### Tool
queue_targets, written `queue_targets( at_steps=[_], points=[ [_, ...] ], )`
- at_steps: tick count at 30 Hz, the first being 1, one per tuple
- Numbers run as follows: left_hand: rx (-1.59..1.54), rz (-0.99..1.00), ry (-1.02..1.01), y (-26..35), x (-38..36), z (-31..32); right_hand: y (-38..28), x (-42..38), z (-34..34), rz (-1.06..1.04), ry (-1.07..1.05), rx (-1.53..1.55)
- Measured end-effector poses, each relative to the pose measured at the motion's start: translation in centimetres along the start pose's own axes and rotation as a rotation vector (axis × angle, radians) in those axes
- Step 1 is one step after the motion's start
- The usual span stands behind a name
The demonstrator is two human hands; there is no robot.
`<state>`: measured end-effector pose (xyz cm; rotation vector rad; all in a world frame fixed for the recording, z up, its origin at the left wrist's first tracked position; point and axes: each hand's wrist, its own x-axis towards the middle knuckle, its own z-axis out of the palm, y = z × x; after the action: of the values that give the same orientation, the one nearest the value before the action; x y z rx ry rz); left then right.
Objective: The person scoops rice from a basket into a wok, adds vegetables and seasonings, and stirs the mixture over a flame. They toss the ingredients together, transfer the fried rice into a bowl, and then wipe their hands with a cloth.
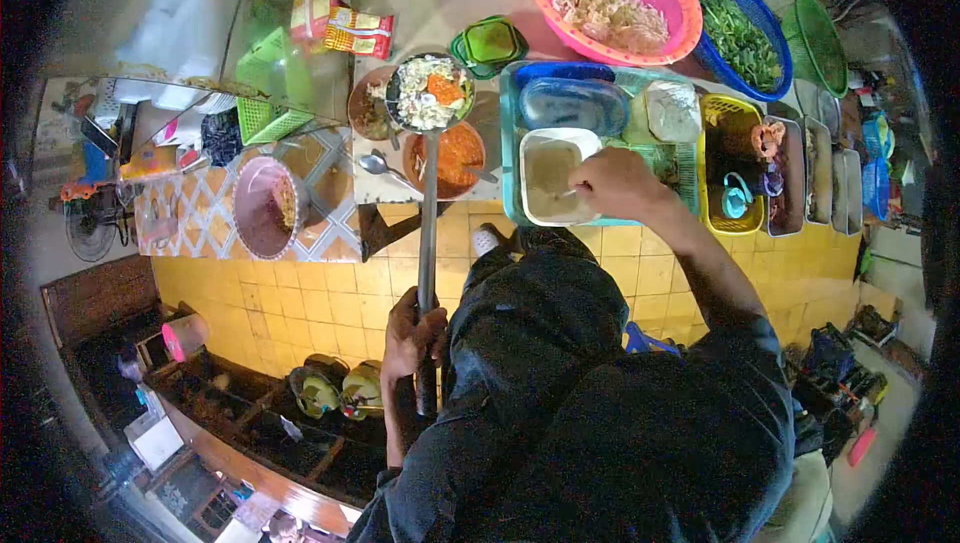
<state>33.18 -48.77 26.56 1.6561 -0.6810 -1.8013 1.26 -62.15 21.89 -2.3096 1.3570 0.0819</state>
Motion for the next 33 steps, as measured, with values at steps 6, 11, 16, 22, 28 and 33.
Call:
queue_targets(
  at_steps=[6,11,16,22,28,33],
  points=[
    [0.062,0.041,-0.082,0.3,0.5,-1.2,-0.3,-2.0,-1.6,0.103,0.069,0.169],
    [0.096,0.050,-0.122,0.7,0.6,-1.9,-0.8,-2.7,-1.9,0.126,0.073,0.182],
    [0.139,0.059,-0.171,-0.6,0.9,-3.7,-0.1,-2.9,-1.5,0.089,0.092,0.260],
    [0.196,0.083,-0.204,-1.7,0.6,-4.6,-0.3,-3.3,-2.3,0.076,0.125,0.286],
    [0.292,0.107,-0.252,-1.1,-1.2,-4.8,-0.2,-3.0,-5.1,0.029,0.277,0.256],
    [0.240,0.001,-0.275,-0.6,-2.2,-5.3,-3.6,-0.7,-7.7,0.124,0.382,0.193]
  ],
)
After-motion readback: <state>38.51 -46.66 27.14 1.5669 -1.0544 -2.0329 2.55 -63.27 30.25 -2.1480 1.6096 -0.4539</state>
